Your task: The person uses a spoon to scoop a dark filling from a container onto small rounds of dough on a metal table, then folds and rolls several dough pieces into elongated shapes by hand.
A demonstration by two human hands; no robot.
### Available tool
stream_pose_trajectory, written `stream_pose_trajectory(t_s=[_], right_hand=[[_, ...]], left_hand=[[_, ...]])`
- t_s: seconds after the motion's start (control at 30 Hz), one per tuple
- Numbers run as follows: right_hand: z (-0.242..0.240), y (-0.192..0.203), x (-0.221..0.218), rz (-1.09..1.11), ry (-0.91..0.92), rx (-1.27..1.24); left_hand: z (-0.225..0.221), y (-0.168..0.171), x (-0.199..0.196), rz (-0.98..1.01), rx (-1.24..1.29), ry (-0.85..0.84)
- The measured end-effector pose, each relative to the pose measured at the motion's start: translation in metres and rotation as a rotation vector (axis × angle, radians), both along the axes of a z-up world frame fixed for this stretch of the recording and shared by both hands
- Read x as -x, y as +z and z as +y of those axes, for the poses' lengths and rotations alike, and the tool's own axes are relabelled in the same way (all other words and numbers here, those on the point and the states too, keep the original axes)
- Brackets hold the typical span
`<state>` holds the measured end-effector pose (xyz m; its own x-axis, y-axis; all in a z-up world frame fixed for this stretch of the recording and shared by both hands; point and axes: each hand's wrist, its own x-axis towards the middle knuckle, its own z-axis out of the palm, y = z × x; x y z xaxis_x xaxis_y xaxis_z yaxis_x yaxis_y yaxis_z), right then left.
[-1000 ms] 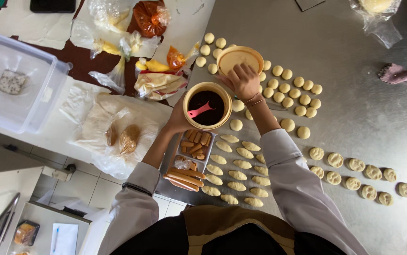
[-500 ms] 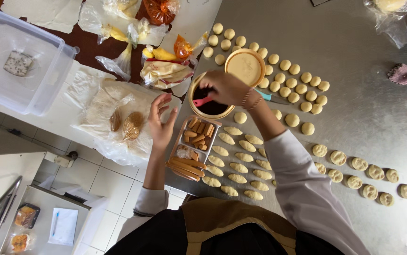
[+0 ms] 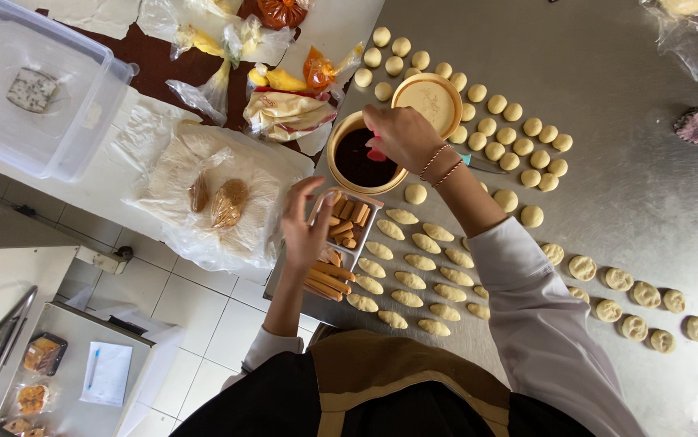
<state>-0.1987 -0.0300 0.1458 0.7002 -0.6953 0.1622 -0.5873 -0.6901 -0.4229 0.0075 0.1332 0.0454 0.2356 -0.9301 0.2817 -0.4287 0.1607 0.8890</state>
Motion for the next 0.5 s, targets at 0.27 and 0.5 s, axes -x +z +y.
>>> stream_pose_trajectory(t_s=[0.27,0.5], right_hand=[[0.012,-0.053,-0.024,0.471,-0.140,0.213],[-0.006,-0.065,-0.027,0.742,0.047,-0.042]], left_hand=[[-0.004,0.043,0.019,-0.324,0.107,-0.159],[-0.007,0.048,0.012,-0.334,0.041,-0.212]])
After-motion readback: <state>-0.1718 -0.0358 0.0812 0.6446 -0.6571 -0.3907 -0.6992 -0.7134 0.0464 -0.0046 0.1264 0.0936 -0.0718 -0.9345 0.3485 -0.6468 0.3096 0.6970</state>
